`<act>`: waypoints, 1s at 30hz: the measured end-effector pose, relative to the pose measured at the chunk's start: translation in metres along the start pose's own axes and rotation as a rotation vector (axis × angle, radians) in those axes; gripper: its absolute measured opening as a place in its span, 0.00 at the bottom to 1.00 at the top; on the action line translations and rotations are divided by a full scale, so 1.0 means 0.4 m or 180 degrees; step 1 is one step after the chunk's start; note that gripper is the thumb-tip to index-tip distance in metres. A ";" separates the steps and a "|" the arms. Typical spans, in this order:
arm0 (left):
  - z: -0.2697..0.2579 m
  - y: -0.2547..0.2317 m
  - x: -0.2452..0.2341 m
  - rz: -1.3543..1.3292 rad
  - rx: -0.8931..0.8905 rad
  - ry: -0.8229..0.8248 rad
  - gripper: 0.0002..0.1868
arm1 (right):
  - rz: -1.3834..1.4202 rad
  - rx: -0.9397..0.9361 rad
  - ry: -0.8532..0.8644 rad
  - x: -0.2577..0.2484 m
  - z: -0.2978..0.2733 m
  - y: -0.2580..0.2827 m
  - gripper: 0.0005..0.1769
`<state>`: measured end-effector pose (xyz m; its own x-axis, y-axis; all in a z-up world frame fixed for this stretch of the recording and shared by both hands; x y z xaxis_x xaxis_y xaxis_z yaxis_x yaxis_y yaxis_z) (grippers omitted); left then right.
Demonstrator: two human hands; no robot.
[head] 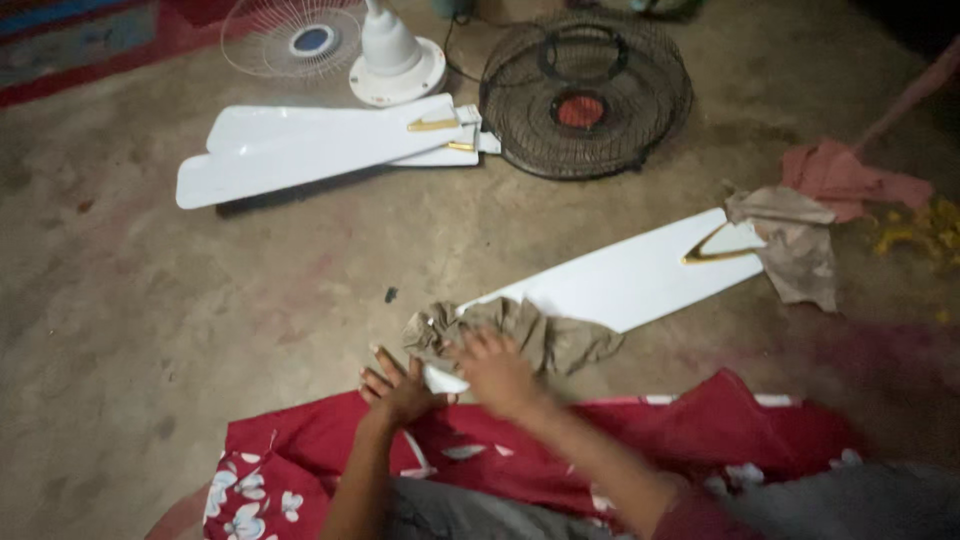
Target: The person sits on the floor and wipes a white ceiling fan blade with a cloth. They hold the blade steady with one hand and scrub its surface with the other, repeatedly moving the cloth along the blade's length.
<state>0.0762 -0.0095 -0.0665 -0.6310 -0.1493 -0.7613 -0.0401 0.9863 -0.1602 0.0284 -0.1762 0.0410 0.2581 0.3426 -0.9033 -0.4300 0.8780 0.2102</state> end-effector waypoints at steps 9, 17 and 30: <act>-0.030 -0.018 -0.025 -0.0299 0.0132 -0.0006 0.77 | -0.1213 0.1858 -0.0805 -0.219 -0.160 -0.572 0.20; -0.031 -0.029 -0.029 -0.0244 0.0048 -0.0001 0.77 | -0.0684 0.1137 -0.0168 0.004 -0.021 -0.107 0.26; -0.186 -0.185 -0.113 0.0713 0.1411 -0.1410 0.45 | 0.0469 0.2131 -0.0021 -0.331 -0.271 -0.638 0.29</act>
<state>0.0501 -0.0705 0.0264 -0.2052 -0.0524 -0.9773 0.4370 0.8886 -0.1394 0.0102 -0.4820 0.0664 0.2441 0.4745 -0.8457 0.1659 0.8388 0.5185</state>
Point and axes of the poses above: each hand's wrist, its own z-axis towards the middle knuckle, its own x-axis out of the palm, y = z × x, the point moved 9 cm from there along z, towards the middle knuckle
